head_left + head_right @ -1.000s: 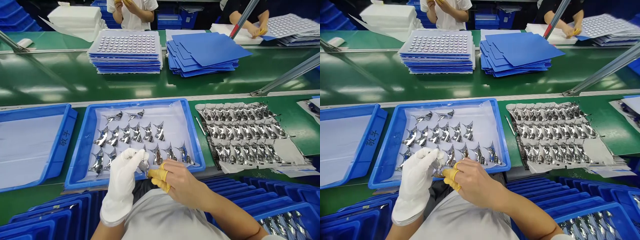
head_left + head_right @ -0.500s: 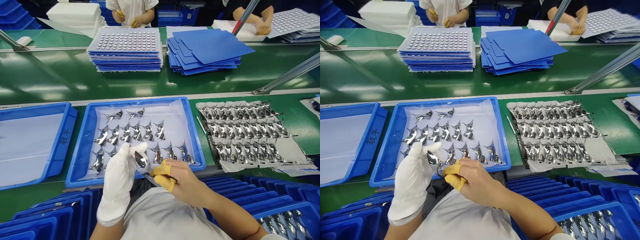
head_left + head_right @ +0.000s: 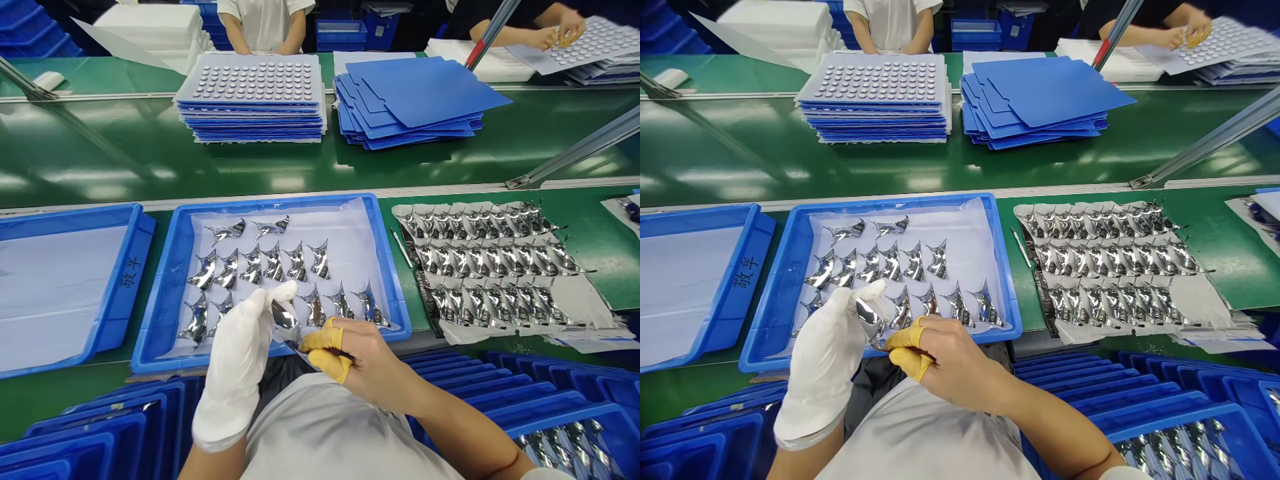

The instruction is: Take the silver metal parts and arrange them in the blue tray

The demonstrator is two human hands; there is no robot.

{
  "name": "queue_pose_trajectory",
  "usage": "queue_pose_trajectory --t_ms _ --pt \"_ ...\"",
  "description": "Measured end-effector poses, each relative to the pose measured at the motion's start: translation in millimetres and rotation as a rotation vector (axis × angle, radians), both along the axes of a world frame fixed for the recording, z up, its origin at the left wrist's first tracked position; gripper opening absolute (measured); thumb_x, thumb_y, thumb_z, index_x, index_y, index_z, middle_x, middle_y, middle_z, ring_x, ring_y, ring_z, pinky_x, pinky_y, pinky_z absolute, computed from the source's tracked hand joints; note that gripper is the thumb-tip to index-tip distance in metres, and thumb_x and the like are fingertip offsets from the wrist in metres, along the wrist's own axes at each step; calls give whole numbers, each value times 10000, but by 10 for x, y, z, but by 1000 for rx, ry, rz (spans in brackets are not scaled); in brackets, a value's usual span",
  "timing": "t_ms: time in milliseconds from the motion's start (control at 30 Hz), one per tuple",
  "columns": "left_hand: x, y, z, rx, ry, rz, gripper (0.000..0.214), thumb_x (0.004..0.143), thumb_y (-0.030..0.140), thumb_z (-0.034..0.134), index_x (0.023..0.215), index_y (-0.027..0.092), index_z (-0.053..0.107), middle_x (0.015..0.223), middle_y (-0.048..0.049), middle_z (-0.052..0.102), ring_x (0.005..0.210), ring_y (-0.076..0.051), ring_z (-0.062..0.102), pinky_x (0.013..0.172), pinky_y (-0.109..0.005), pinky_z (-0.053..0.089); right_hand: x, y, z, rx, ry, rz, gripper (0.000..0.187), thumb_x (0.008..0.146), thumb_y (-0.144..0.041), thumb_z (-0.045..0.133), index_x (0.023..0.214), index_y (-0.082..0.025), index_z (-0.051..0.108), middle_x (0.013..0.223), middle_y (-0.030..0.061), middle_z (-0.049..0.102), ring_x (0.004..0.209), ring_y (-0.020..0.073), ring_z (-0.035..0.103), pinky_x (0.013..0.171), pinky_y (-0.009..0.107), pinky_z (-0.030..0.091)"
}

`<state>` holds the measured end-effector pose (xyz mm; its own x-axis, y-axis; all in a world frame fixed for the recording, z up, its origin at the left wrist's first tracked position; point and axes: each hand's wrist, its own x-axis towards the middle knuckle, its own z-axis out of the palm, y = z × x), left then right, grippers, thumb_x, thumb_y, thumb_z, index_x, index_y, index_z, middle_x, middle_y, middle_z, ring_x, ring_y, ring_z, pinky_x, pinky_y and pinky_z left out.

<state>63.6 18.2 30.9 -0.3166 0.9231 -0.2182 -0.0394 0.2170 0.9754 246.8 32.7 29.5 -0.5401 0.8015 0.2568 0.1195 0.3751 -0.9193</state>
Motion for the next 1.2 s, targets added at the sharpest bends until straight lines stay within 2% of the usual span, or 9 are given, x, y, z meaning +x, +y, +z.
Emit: queue_pose_trajectory --t_ms 133,333,433,633,767,867,967,1100,1200 --pt "-31 -26 -68 62 -34 -84 356 958 432 529 1066 207 782 1092 -56 767 1114 -231 668 1110 -367 434 11 29 22 -123 44 38 158 950 -199 568 950 -177 724 781 36 707 686 135 607 652 255 497" --pt "-59 -42 -140 13 48 -93 458 861 601 611 1150 276 755 1353 -15 646 1435 -264 396 1205 -413 324 -21 79 -34 -804 267 79 149 833 -289 671 741 -183 619 666 -38 579 496 73 507 483 200 430" --pt "-63 -33 -113 14 12 -137 506 877 611 577 1209 261 729 1398 -39 610 1474 -297 308 1192 -476 337 -52 85 -70 -972 349 25 219 769 -331 745 720 -181 593 627 -60 547 459 61 495 466 195 423" --pt "-31 9 10 37 -132 -367 940 646 424 881 1482 293 472 1564 -38 432 1507 -315 210 1183 -366 334 -79 85 -75 -1024 444 -6 268 762 -364 771 714 -179 583 589 -64 537 464 71 509 472 212 418" --pt "9 16 10 -16 -173 -268 673 798 327 781 1428 301 546 1402 -37 601 1436 -246 377 1124 -273 377 -66 84 -97 -1029 518 8 217 795 -336 740 732 -184 599 588 -55 548 479 78 505 477 218 404" --pt "36 25 -19 -19 -230 -188 508 872 356 697 1366 270 616 1049 -43 712 1137 -208 605 990 -258 470 -58 92 -120 -1037 536 17 188 810 -313 717 731 -186 602 559 -50 547 482 85 502 482 220 387" --pt "55 44 -60 -23 -248 -167 496 854 353 716 1336 262 641 849 -12 657 862 -156 622 853 -240 506 -72 97 -132 -1053 553 11 192 793 -310 726 720 -188 599 571 -51 537 484 86 498 476 220 376" --pt "65 50 -90 -66 -199 -157 549 842 351 728 1372 277 603 892 -7 637 840 -154 599 802 -243 507 -58 96 -176 -1032 549 -20 217 761 -319 745 682 -184 595 612 -46 533 511 82 488 503 222 399" --pt "87 52 -105 -121 -13 -180 590 812 362 755 1376 298 592 950 0 668 907 -190 623 807 -266 520 152 159 -302 -883 407 -164 206 731 -344 743 685 -183 623 658 -28 581 552 93 515 562 237 446"
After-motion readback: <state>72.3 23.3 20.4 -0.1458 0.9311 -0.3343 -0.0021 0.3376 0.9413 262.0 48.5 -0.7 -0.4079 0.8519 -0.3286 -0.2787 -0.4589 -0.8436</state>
